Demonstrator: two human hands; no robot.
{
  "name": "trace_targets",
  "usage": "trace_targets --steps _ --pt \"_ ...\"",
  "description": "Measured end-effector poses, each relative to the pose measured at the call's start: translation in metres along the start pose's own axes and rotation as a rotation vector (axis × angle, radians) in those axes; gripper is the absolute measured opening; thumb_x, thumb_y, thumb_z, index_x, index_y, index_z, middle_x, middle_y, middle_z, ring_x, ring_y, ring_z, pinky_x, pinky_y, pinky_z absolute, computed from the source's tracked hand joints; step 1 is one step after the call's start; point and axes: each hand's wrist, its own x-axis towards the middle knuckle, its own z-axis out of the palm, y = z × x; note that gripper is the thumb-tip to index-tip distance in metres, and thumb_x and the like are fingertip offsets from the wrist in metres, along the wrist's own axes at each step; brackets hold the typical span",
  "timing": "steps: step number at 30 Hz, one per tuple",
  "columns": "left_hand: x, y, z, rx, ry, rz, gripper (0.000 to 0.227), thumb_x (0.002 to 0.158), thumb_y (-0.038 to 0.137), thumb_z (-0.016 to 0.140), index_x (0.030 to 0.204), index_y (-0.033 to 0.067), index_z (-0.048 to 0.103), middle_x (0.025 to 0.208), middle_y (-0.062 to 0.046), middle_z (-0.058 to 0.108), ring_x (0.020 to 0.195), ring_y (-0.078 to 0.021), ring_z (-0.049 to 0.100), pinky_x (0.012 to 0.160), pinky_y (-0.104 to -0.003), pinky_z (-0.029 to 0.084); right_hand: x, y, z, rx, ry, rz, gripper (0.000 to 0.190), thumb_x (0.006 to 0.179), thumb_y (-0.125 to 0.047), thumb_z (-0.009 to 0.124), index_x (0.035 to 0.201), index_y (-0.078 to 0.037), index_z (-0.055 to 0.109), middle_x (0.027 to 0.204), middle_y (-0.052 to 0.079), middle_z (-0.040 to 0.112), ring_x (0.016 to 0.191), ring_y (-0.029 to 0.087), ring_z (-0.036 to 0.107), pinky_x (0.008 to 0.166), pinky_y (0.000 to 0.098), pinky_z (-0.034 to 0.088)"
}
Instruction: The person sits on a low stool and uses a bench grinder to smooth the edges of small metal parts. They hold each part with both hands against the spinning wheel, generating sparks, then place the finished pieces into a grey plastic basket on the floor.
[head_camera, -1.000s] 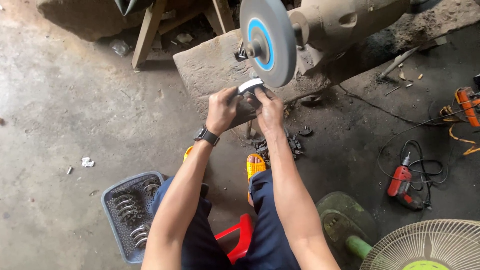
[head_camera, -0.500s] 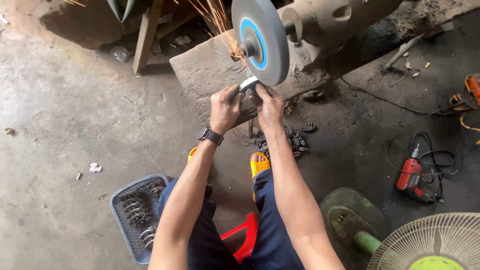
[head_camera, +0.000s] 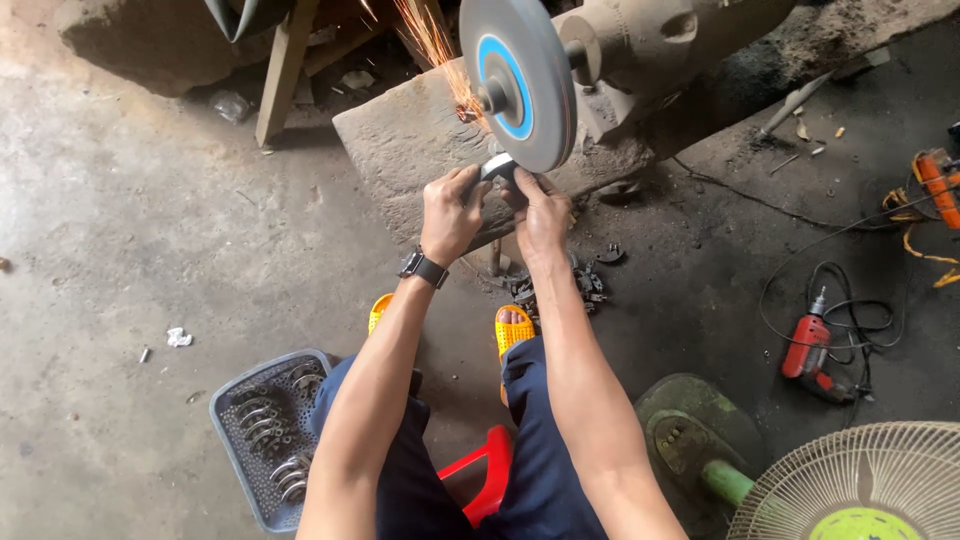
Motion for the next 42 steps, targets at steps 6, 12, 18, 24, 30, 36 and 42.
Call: trace_targets --steps 6,12,18,24,30,36,42 --pt "-0.006 -0.001 -0.029 0.058 0.022 0.001 0.014 0.079 0.0 0.065 0.093 -0.0013 0.063 0.064 -0.014 0.056 0.054 -0.0275 0.062 0.045 -0.029 0.046 -0.01 0.009 0.018 0.026 -0.076 0.082 0.012 0.078 -0.01 0.071 0.085 -0.002 0.066 0.079 0.018 0.067 0.068 0.027 0.068 0.061 0.0308 0.061" --pt "-0.009 0.007 -0.022 0.091 0.012 0.046 0.019 0.079 0.001 0.066 0.097 0.0 0.061 0.07 -0.015 0.056 0.059 -0.0318 0.061 0.048 -0.032 0.048 -0.013 -0.002 0.009 0.109 -0.091 0.157 0.011 0.078 -0.007 0.069 0.087 -0.002 0.065 0.082 0.019 0.067 0.073 0.028 0.068 0.068 0.0314 0.061" --pt "-0.007 0.007 0.014 -0.022 -0.031 -0.087 0.012 0.085 0.012 0.062 0.092 0.0015 0.062 0.067 -0.015 0.06 0.06 -0.0318 0.061 0.052 -0.036 0.047 -0.005 -0.016 -0.012 0.153 -0.036 0.134 0.013 0.078 -0.008 0.07 0.088 -0.002 0.064 0.084 0.018 0.066 0.075 0.026 0.067 0.071 0.0306 0.06" --pt "-0.003 0.003 0.046 -0.09 -0.033 -0.152 0.013 0.088 0.018 0.059 0.082 0.0066 0.062 0.06 -0.011 0.063 0.061 -0.0271 0.064 0.055 -0.034 0.048 0.002 -0.032 -0.017 0.093 0.006 0.04 0.016 0.079 -0.011 0.07 0.091 -0.002 0.063 0.081 0.013 0.065 0.072 0.02 0.064 0.069 0.0267 0.058" --pt "-0.007 0.024 0.023 -0.014 0.028 -0.152 0.008 0.084 0.014 0.06 0.078 0.0086 0.061 0.057 -0.01 0.061 0.059 -0.0302 0.063 0.052 -0.033 0.047 0.007 -0.015 -0.016 0.04 -0.052 0.043 0.017 0.08 -0.011 0.07 0.093 -0.001 0.064 0.08 0.015 0.064 0.07 0.021 0.064 0.065 0.0249 0.058" --pt "-0.001 0.025 0.034 -0.061 0.064 -0.156 0.008 0.086 0.013 0.06 0.081 0.0071 0.063 0.059 -0.011 0.062 0.058 -0.0243 0.063 0.054 -0.03 0.048 0.003 -0.022 -0.013 0.102 -0.016 0.041 0.016 0.078 -0.011 0.072 0.089 -0.002 0.064 0.078 0.014 0.064 0.07 0.021 0.063 0.065 0.0254 0.055" --pt "0.01 0.038 0.044 -0.081 0.087 -0.088 0.011 0.084 0.012 0.062 0.086 0.0011 0.061 0.062 -0.02 0.06 0.065 -0.0384 0.062 0.054 -0.039 0.049 0.007 -0.027 -0.02 0.107 0.029 0.013 0.013 0.08 -0.014 0.07 0.088 -0.006 0.065 0.077 0.008 0.064 0.07 0.017 0.064 0.068 0.0225 0.054"
